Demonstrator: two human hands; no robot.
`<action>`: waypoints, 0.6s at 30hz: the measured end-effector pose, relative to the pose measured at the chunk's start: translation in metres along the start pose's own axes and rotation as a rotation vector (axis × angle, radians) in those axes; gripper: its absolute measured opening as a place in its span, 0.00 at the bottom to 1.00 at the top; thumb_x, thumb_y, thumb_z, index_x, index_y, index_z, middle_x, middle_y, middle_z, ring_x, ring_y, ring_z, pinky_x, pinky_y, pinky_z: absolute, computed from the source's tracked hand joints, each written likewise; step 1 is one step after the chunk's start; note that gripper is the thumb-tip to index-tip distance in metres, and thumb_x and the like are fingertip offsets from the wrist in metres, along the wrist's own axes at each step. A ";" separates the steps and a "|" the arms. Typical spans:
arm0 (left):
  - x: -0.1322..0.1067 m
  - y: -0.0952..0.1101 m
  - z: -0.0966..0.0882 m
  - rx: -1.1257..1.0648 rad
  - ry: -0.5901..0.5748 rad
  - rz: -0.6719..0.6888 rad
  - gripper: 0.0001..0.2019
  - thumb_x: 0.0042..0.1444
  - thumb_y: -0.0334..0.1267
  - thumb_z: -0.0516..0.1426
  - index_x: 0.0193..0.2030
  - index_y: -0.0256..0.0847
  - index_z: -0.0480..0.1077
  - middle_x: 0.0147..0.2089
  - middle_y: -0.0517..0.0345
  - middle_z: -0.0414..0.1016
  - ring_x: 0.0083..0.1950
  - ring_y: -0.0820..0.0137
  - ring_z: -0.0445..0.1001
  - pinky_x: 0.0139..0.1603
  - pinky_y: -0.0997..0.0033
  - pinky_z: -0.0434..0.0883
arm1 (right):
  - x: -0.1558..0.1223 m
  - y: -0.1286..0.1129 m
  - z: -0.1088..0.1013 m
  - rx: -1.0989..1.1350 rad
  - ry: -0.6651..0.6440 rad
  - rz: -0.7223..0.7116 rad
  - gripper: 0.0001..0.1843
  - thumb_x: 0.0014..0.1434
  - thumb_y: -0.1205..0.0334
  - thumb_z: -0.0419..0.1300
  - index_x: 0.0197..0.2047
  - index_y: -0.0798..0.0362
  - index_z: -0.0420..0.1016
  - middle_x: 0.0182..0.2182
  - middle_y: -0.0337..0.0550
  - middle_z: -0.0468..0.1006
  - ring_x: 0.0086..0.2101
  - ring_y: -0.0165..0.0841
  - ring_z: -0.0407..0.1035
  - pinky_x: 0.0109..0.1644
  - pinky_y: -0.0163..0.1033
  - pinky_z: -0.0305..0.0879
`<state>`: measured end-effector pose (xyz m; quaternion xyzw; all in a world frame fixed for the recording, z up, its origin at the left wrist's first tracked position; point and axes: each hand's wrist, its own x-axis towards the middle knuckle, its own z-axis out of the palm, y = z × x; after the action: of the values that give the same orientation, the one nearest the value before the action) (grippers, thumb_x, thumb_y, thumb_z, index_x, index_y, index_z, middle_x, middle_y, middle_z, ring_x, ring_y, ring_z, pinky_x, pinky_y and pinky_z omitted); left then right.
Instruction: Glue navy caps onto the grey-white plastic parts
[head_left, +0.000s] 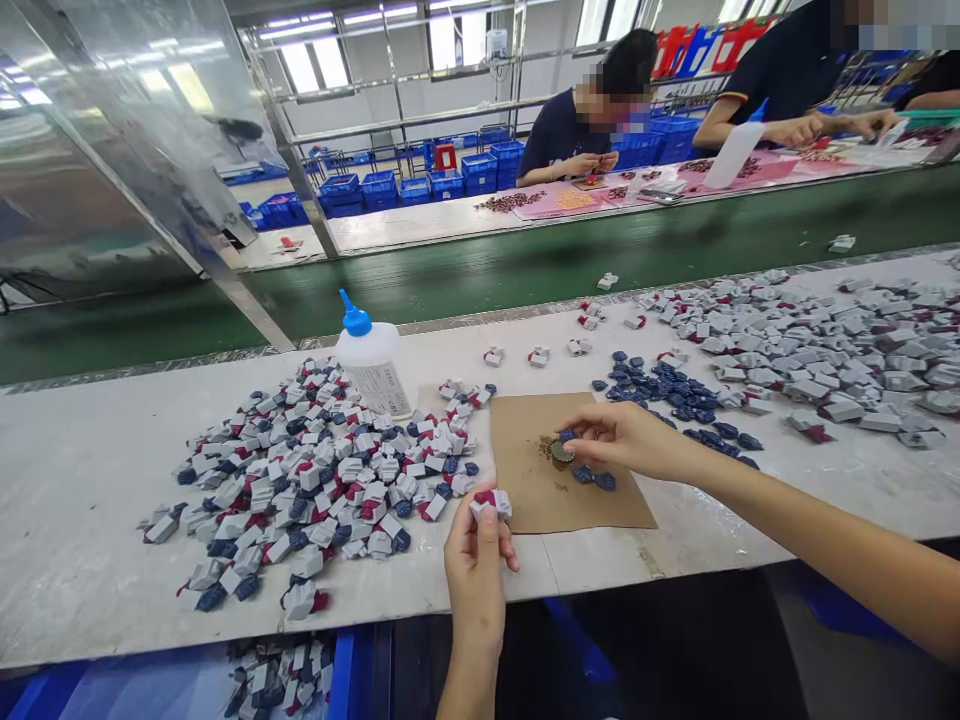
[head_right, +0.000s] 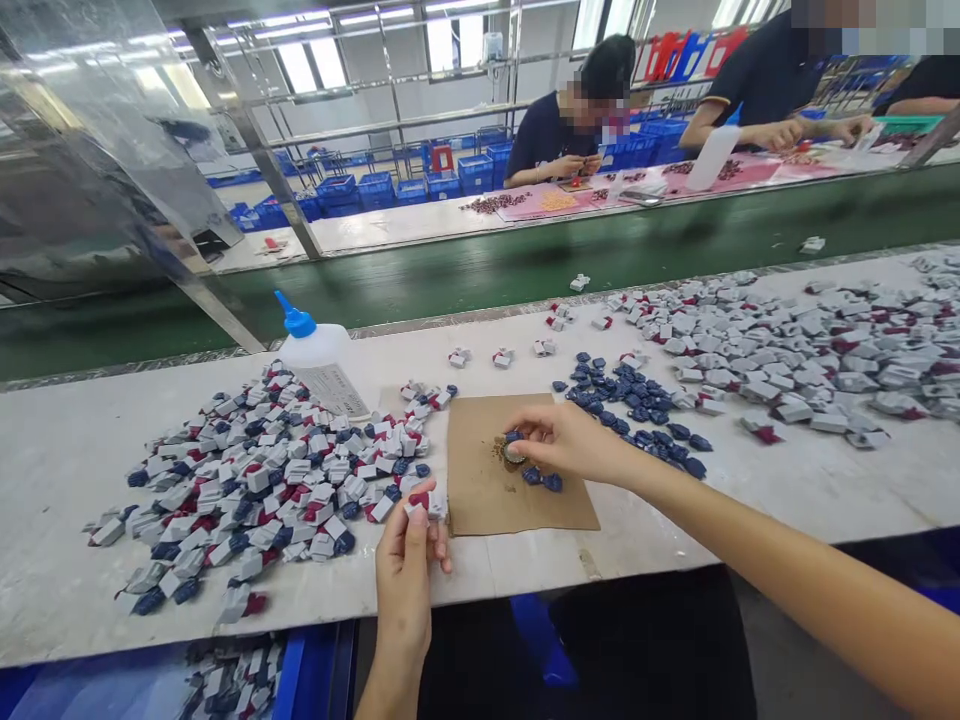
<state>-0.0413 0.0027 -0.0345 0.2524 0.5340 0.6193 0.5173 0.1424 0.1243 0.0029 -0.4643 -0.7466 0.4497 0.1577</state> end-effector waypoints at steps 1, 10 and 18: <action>0.000 -0.001 -0.001 0.027 0.012 0.035 0.18 0.55 0.48 0.54 0.45 0.38 0.71 0.26 0.61 0.66 0.22 0.79 0.62 0.23 0.80 0.65 | 0.001 0.001 0.001 0.003 -0.015 0.004 0.16 0.53 0.53 0.57 0.42 0.54 0.72 0.23 0.40 0.75 0.23 0.33 0.71 0.28 0.37 0.68; 0.005 -0.006 -0.008 -0.158 -0.074 0.015 0.10 0.58 0.44 0.50 0.39 0.41 0.64 0.29 0.61 0.66 0.24 0.77 0.63 0.18 0.81 0.59 | -0.004 0.006 0.000 0.130 -0.047 0.081 0.16 0.53 0.51 0.58 0.40 0.54 0.68 0.27 0.43 0.76 0.31 0.36 0.73 0.34 0.39 0.70; 0.002 0.000 -0.006 -0.076 -0.068 -0.050 0.25 0.55 0.45 0.55 0.58 0.45 0.53 0.45 0.52 0.72 0.29 0.77 0.65 0.19 0.80 0.60 | -0.005 0.015 0.003 0.153 -0.022 0.084 0.16 0.53 0.52 0.57 0.41 0.53 0.69 0.23 0.38 0.72 0.24 0.31 0.69 0.28 0.37 0.67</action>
<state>-0.0469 0.0021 -0.0369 0.2401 0.4985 0.6170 0.5596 0.1513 0.1216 -0.0097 -0.4766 -0.6918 0.5167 0.1654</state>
